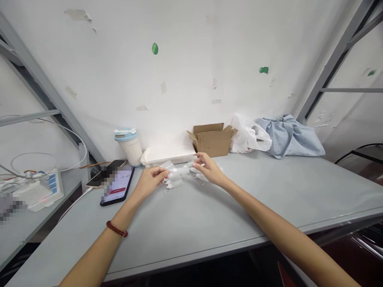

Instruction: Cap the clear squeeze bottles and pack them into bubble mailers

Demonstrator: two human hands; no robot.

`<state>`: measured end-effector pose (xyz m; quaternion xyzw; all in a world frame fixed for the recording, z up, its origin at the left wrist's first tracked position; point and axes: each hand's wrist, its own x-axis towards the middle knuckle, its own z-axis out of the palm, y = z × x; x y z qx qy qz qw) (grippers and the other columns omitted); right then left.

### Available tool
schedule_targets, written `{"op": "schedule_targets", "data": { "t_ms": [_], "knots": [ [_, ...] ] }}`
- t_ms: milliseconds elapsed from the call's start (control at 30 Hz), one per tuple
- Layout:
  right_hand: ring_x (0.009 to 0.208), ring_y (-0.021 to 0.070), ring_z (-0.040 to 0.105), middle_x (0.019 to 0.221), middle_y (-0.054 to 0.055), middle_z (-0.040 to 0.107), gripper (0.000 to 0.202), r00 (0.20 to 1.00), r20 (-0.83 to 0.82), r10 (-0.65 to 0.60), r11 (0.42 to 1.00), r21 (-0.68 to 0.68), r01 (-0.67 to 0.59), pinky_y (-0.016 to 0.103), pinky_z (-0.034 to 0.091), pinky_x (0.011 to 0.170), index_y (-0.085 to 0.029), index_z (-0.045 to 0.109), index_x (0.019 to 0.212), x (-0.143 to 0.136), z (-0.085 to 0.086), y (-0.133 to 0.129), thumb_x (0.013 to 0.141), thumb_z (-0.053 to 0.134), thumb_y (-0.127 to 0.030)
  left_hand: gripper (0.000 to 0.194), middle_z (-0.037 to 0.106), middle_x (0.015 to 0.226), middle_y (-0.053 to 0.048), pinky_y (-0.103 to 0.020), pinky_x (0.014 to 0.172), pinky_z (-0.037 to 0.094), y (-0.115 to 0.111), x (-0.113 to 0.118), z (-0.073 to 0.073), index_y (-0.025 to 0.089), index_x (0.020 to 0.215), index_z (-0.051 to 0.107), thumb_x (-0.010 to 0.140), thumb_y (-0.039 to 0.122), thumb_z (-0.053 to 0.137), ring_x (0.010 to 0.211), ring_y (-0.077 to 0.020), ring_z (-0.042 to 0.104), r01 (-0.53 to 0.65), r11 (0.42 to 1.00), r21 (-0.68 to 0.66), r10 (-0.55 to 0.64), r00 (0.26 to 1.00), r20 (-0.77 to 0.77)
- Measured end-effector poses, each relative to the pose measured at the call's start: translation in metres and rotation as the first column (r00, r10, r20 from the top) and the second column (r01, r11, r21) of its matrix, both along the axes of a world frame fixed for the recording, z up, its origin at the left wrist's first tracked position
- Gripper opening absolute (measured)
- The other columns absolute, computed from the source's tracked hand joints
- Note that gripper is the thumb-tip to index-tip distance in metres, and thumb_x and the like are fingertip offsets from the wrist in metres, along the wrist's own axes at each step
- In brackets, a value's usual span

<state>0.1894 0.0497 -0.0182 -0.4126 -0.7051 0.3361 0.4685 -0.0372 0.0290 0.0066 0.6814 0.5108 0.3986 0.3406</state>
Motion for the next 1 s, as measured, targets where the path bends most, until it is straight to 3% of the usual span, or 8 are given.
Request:
{"op": "schedule_targets", "data": {
  "t_ms": [67,133,233,433,600,800,900,1000],
  "knots": [
    [0.086,0.0171,0.056,0.097,0.008,0.061,0.025,0.971,0.211,-0.109,0.984,0.16,0.076,0.029,0.042,0.071,-0.017,0.053,0.106,0.003,0.001,0.014,0.083,0.051,-0.027,0.025,0.055,0.052,0.001,-0.021,0.046,0.034,0.004,-0.005,0.0,0.014,0.061,0.062,0.068,0.038,0.061,0.046,-0.0088,0.044,-0.07,0.997,0.031,0.07,0.998,0.0],
    [0.09,0.0182,0.056,0.1,0.009,0.061,0.017,0.887,0.441,-0.14,0.965,0.263,0.021,0.029,0.041,0.077,-0.015,0.059,0.097,0.0,0.002,0.029,0.083,0.049,-0.017,0.025,0.055,0.051,0.001,-0.021,0.046,0.034,0.008,-0.01,-0.001,0.013,0.062,0.063,0.067,0.038,0.06,0.046,-0.0095,0.045,-0.132,0.99,0.051,0.132,0.991,-0.012],
    [0.101,0.0221,0.053,0.106,0.011,0.062,0.03,0.641,0.755,-0.136,0.955,0.272,-0.118,0.028,0.039,0.079,-0.014,0.061,0.104,-0.011,0.002,0.048,0.078,0.048,-0.004,0.026,0.056,0.05,0.001,-0.022,0.047,0.035,0.012,-0.015,-0.005,0.013,0.061,0.063,0.067,0.038,0.058,0.046,-0.0107,0.046,-0.205,0.978,0.05,0.208,0.976,-0.063],
    [0.095,0.0219,0.058,0.1,0.01,0.067,0.044,0.562,0.82,-0.103,0.965,0.22,-0.144,0.024,0.038,0.074,-0.015,0.065,0.102,-0.028,-0.013,0.07,0.067,0.047,0.005,0.025,0.064,0.057,-0.002,-0.026,0.054,0.04,0.017,-0.018,-0.013,0.014,0.058,0.063,0.067,0.034,0.051,0.049,-0.0151,0.054,-0.19,0.981,0.041,0.194,0.943,-0.27],
    [0.097,0.0241,0.058,0.096,0.01,0.068,0.04,0.569,0.817,-0.093,0.961,0.222,-0.163,0.027,0.037,0.079,-0.016,0.066,0.097,-0.029,-0.018,0.076,0.066,0.05,0.005,0.032,0.069,0.067,-0.006,-0.029,0.058,0.042,0.018,-0.02,-0.013,0.011,0.084,0.065,0.069,0.034,0.05,0.053,-0.0191,0.059,-0.277,0.957,0.088,0.29,0.902,-0.321],
    [0.097,0.0214,0.059,0.106,0.011,0.064,0.034,0.665,0.731,-0.151,0.958,0.273,-0.083,0.027,0.041,0.078,-0.014,0.06,0.106,-0.019,-0.008,0.066,0.077,0.047,-0.002,0.033,0.068,0.067,-0.006,-0.029,0.058,0.043,0.013,-0.017,-0.01,0.012,0.087,0.065,0.069,0.036,0.05,0.057,-0.0199,0.06,-0.258,0.958,0.124,0.282,0.928,-0.245],
    [0.102,0.0181,0.057,0.11,0.01,0.063,0.03,0.744,0.651,-0.15,0.957,0.285,-0.056,0.026,0.042,0.082,-0.014,0.056,0.109,-0.012,-0.007,0.048,0.082,0.046,-0.008,0.031,0.067,0.065,-0.005,-0.028,0.056,0.043,0.009,-0.011,-0.009,0.013,0.086,0.064,0.07,0.036,0.052,0.054,-0.0175,0.058,-0.191,0.975,0.115,0.209,0.964,-0.165],
    [0.094,0.0172,0.06,0.104,0.008,0.065,0.023,0.905,0.423,-0.047,0.978,0.203,-0.045,0.029,0.046,0.079,-0.015,0.058,0.103,-0.009,-0.01,0.026,0.082,0.049,-0.012,0.032,0.065,0.065,-0.003,-0.025,0.053,0.043,0.003,-0.002,-0.008,0.012,0.087,0.063,0.072,0.038,0.052,0.05,-0.0139,0.055,-0.073,0.997,0.031,0.075,0.994,-0.084]
  ]
}}
